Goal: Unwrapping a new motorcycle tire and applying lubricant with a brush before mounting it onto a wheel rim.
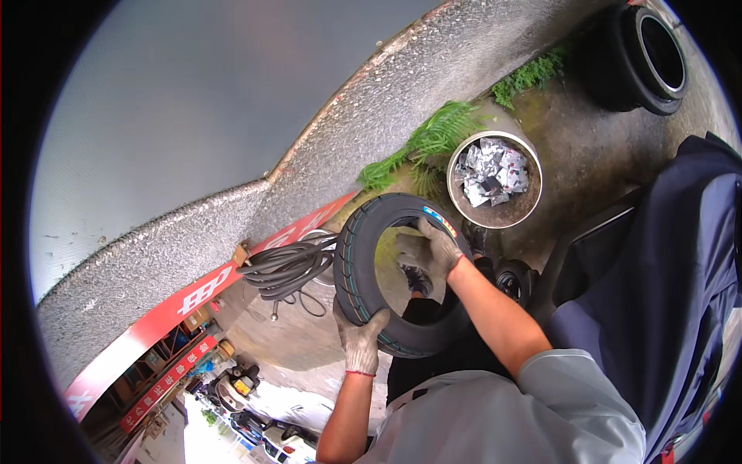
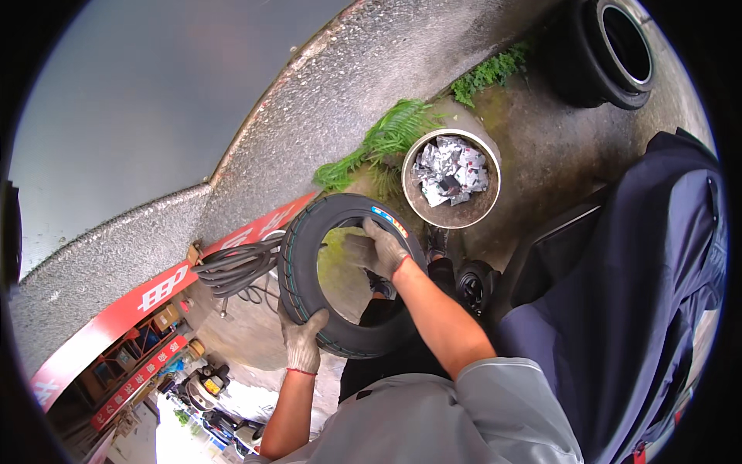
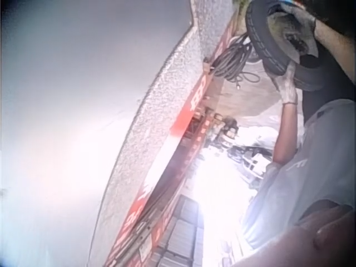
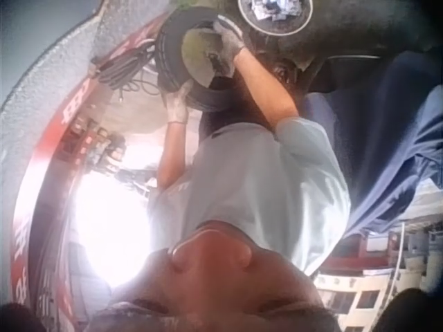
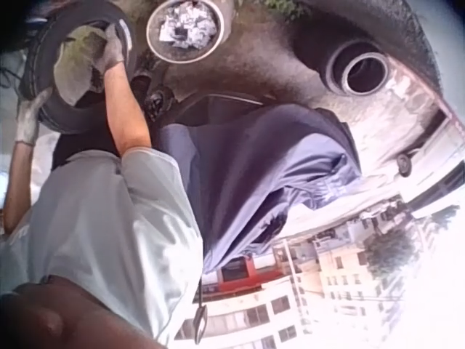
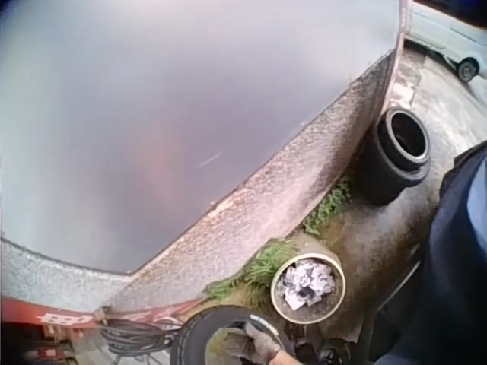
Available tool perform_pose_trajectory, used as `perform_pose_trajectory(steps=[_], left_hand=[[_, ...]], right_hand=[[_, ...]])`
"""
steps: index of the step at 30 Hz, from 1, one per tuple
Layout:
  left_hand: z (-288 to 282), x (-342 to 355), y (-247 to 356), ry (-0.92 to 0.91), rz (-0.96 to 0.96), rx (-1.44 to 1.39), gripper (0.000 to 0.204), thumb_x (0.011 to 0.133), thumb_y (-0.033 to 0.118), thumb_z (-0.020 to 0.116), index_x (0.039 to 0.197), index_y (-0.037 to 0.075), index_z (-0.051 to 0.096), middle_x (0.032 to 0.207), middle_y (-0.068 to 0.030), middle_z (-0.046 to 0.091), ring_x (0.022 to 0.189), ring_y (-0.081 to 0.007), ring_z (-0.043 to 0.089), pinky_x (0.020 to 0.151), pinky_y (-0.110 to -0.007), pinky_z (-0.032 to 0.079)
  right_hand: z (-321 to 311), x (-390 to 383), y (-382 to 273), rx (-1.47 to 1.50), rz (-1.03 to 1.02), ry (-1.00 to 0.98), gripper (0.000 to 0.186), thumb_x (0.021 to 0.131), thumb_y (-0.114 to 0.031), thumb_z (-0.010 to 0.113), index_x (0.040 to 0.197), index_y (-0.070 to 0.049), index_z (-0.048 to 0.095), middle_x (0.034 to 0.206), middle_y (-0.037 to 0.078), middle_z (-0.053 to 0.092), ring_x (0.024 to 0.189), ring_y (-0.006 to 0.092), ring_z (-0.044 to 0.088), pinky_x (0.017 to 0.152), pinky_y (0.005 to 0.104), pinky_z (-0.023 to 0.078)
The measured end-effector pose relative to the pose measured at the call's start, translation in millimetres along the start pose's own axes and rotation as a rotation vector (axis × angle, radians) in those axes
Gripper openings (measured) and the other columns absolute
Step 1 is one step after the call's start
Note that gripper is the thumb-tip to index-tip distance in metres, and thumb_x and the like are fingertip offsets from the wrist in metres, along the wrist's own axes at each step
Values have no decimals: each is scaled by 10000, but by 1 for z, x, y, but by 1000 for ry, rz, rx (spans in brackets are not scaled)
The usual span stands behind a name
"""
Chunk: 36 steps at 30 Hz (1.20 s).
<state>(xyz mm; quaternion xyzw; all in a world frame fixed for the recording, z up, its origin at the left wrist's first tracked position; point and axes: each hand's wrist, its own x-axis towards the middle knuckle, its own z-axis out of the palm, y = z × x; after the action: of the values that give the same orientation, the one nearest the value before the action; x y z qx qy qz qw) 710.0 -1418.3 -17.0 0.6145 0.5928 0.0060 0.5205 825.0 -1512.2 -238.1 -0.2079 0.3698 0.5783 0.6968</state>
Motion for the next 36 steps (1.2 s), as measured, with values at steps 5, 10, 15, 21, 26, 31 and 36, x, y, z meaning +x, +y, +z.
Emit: perform_pose_trajectory(steps=[5,10,15,21,26,31,36], left_hand=[[-2,-11,9,-34,51,58,1021,604,71,810,1467,-16,271,1337,-160,477,1189,-261,519,1034,-369,430],[0,-11,15,-48,126,53,1039,585,79,810,1465,-24,267,1342,-163,473,1192,-260,518,1027,-367,436],[5,-1,16,15,237,256,1062,559,88,831,1458,-24,276,1337,-159,490,1195,-257,525,1009,-356,457],[-11,6,28,-15,227,156,1070,550,136,855,1455,-3,303,1317,-140,516,1190,-243,534,1018,-365,458],[-27,-4,41,-141,125,-208,969,588,93,810,1443,27,358,1292,-110,546,1159,-255,569,981,-376,492],[-36,5,11,-446,-22,-606,798,710,141,775,1414,44,411,1255,-124,597,1149,-306,600,974,-414,515],[-4,22,-40,-512,-81,-841,604,866,240,700,1392,66,460,1238,-114,618,1165,-311,592,1025,-447,480]], right_hand=[[28,12,-7,268,-46,-224,390,957,-484,583,1129,-140,650,1086,73,666,948,226,649,922,465,495],[31,5,-8,168,-29,-95,312,918,-403,673,1074,-132,670,1062,56,665,876,177,627,935,440,490],[6,-23,-17,-540,-156,208,415,774,-246,799,1078,-12,641,961,66,688,801,180,644,730,370,538],[-81,-33,-123,-1308,-424,797,862,801,-631,649,1337,32,522,1299,257,589,1259,346,546,1060,391,419],[-93,-43,-154,-1353,-313,639,720,928,-642,475,1371,-80,553,1311,184,613,1263,347,543,1069,395,401],[-34,-105,-178,-545,-87,127,586,919,-452,660,1313,-30,563,1203,143,653,1012,208,668,806,402,581],[101,-222,-203,-1069,-541,146,749,817,-346,774,1415,-16,466,1264,183,617,1105,226,637,933,354,521]])
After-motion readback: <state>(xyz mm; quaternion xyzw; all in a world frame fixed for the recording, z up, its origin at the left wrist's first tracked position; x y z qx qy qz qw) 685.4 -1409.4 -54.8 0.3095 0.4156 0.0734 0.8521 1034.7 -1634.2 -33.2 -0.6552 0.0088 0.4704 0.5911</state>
